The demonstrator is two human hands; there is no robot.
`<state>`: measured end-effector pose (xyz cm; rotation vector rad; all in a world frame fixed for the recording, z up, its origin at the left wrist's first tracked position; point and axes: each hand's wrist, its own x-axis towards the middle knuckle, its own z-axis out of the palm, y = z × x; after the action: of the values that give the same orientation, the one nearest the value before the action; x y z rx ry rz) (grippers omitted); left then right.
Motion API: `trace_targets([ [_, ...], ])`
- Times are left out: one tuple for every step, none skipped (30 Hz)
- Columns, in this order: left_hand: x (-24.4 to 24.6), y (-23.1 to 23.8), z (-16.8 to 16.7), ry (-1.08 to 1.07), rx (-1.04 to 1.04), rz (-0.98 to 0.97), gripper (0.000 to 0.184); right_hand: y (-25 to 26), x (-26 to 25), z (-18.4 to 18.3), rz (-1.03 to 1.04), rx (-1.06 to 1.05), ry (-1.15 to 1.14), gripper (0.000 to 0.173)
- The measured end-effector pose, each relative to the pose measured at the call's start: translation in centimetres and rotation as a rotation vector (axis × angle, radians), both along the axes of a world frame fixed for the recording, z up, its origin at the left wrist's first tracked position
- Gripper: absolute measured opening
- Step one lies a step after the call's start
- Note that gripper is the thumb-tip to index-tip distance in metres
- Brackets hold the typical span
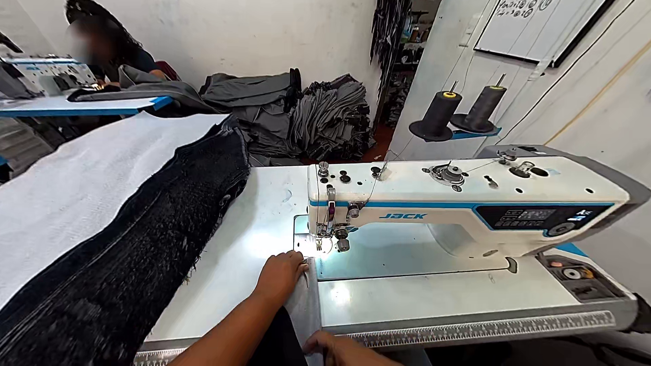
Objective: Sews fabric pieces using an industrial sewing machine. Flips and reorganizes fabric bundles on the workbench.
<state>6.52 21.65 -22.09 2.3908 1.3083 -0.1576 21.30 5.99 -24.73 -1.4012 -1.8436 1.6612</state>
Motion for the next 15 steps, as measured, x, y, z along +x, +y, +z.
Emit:
trace_targets([
  [0.4,-0.1,-0.3,-0.05,-0.03,0.034,0.043,0.6,0.8,0.6,0.006,0.156,-0.175,0.033],
  [0.8,0.0,-0.3,-0.084,-0.058,0.065,0.042,1.3,1.4,0.8,-0.067,0.336,-0.319,0.031],
  [1.3,0.1,-0.4,-0.104,-0.072,0.092,0.041,2.2,2.0,0.5,-0.156,0.526,-0.422,0.032],
  [1.7,0.2,-0.6,-0.123,-0.059,0.111,0.039,3.4,2.5,0.0,-0.194,0.655,-0.488,0.035],
  [1.9,0.4,-1.0,-0.15,-0.019,0.122,0.037,4.7,3.0,-0.3,-0.176,0.68,-0.543,0.046],
  [2.1,0.7,-1.5,-0.168,0.028,0.119,0.037,5.8,3.4,-0.5,-0.132,0.617,-0.597,0.06],
  [2.2,1.2,-1.8,-0.173,0.068,0.1,0.037,6.9,3.7,-0.4,-0.086,0.518,-0.633,0.072],
  [2.3,1.8,-2.0,-0.17,0.093,0.073,0.037,7.7,3.8,-0.2,-0.071,0.462,-0.653,0.077],
  [2.3,2.5,-2.1,-0.168,0.109,0.042,0.037,8.3,3.7,0.0,-0.077,0.432,-0.663,0.078],
  [2.3,3.1,-2.2,-0.17,0.118,0.012,0.036,8.7,3.6,0.0,-0.101,0.433,-0.664,0.077],
  [2.3,3.6,-2.3,-0.173,0.121,-0.012,0.036,8.9,3.4,-0.1,-0.123,0.443,-0.666,0.077],
  [2.3,3.9,-2.3,-0.182,0.125,-0.029,0.036,9.0,3.3,-0.1,-0.137,0.449,-0.67,0.077],
  [2.3,4.1,-2.3,-0.196,0.133,-0.039,0.036,9.1,3.2,0.0,-0.146,0.451,-0.672,0.077],
  [2.3,4.2,-2.4,-0.209,0.145,-0.046,0.035,9.2,3.1,0.1,-0.149,0.448,-0.677,0.077],
  [2.3,4.3,-2.5,-0.217,0.154,-0.05,0.034,9.2,3.0,0.1,-0.149,0.441,-0.678,0.077],
])
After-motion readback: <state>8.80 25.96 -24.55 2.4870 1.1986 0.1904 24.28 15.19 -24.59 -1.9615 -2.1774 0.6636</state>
